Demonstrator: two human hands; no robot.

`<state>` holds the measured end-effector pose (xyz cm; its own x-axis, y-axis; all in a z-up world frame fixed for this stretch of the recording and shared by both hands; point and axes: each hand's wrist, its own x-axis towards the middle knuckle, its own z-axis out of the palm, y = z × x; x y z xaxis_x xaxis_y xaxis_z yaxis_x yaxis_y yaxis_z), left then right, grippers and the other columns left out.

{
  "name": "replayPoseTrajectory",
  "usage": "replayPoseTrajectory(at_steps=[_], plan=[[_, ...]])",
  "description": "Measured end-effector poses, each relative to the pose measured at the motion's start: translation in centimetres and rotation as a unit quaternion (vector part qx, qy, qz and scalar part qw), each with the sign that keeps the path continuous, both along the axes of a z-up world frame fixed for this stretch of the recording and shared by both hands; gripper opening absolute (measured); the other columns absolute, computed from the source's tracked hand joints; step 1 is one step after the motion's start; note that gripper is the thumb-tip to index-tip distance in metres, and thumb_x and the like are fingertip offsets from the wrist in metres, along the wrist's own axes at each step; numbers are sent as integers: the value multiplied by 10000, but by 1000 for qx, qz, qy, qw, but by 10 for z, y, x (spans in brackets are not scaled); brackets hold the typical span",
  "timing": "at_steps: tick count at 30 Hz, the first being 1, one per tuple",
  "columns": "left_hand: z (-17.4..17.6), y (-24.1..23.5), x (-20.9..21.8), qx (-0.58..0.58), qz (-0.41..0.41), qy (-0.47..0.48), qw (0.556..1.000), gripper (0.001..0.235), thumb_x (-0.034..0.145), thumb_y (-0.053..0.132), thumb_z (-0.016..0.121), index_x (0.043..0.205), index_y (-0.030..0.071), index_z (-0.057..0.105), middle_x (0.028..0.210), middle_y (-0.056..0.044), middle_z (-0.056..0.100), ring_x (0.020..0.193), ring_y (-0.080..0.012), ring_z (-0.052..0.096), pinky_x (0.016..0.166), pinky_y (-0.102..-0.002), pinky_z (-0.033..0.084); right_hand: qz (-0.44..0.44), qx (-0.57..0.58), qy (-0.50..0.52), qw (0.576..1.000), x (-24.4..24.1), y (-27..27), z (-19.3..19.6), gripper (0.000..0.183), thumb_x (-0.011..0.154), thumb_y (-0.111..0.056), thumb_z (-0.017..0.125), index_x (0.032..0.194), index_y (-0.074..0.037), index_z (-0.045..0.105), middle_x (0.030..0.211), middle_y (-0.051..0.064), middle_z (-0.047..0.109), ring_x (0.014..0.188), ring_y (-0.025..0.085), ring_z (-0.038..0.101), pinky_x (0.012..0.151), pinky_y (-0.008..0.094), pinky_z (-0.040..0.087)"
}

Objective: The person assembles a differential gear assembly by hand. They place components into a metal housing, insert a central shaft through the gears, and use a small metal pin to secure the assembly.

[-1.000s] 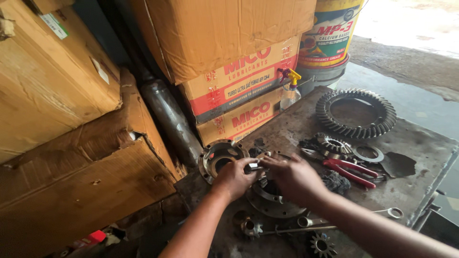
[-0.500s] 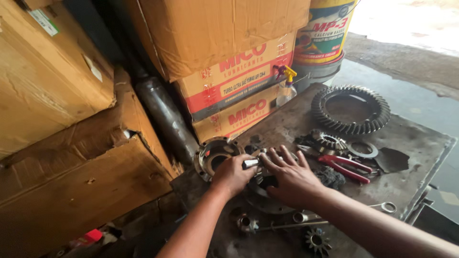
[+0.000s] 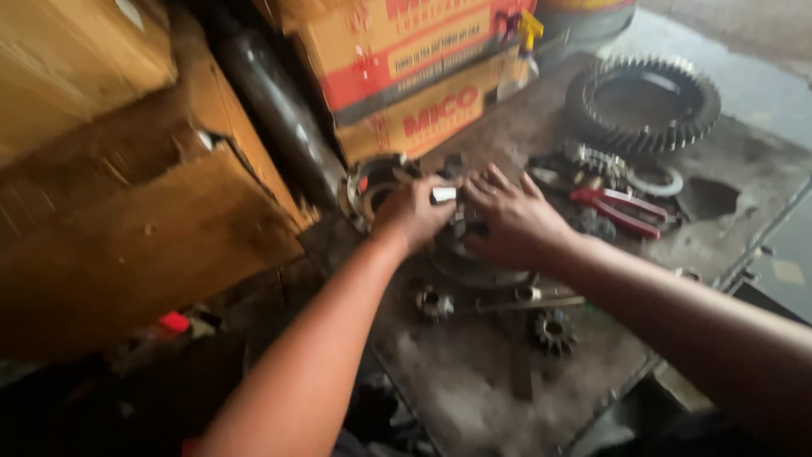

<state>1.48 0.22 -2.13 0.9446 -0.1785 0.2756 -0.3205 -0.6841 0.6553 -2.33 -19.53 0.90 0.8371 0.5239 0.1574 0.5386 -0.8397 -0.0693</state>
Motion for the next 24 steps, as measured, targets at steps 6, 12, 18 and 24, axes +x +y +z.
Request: replayPoseTrajectory(at_steps=[6, 12, 18, 24], plan=[[-5, 6, 2, 5, -20, -26, 999, 354, 828, 354, 745, 1133, 177, 758, 1039, -147, 764, 993, -333, 730, 837, -433, 572, 24, -2, 17, 1000, -13, -4, 5, 953, 836, -560, 695, 1542, -34, 328, 1592, 176, 359, 1512, 337, 247, 1185, 603, 191], [-4, 1, 6, -20, -11, 2, 1000, 404, 785, 390, 792, 1119, 169, 743, 1002, -128, 775, 935, -294, 756, 800, -397, 582, 28, 51, 37, 998, -3, -2, 3, 934, 815, -466, 689, 1557, -34, 323, 1622, 153, 358, 1542, 326, 228, 1198, 585, 185], [6, 0, 1, -4, -11, 42, 999, 395, 810, 431, 796, 1122, 190, 766, 898, -131, 777, 845, -283, 765, 751, -402, 580, 27, 81, 57, 995, 6, 0, -2, 906, 814, -437, 698, 1567, -79, 345, 1619, 117, 362, 1549, 329, 197, 1202, 594, 171], [7, -5, -8, -19, -14, 54, 998, 408, 802, 441, 776, 1144, 218, 754, 851, -114, 776, 749, -274, 774, 693, -408, 576, 23, 147, 6, 989, -6, -7, 1, 605, 858, -340, 692, 1419, -145, 578, 1484, 146, 549, 1407, 370, 433, 1118, 544, 335]])
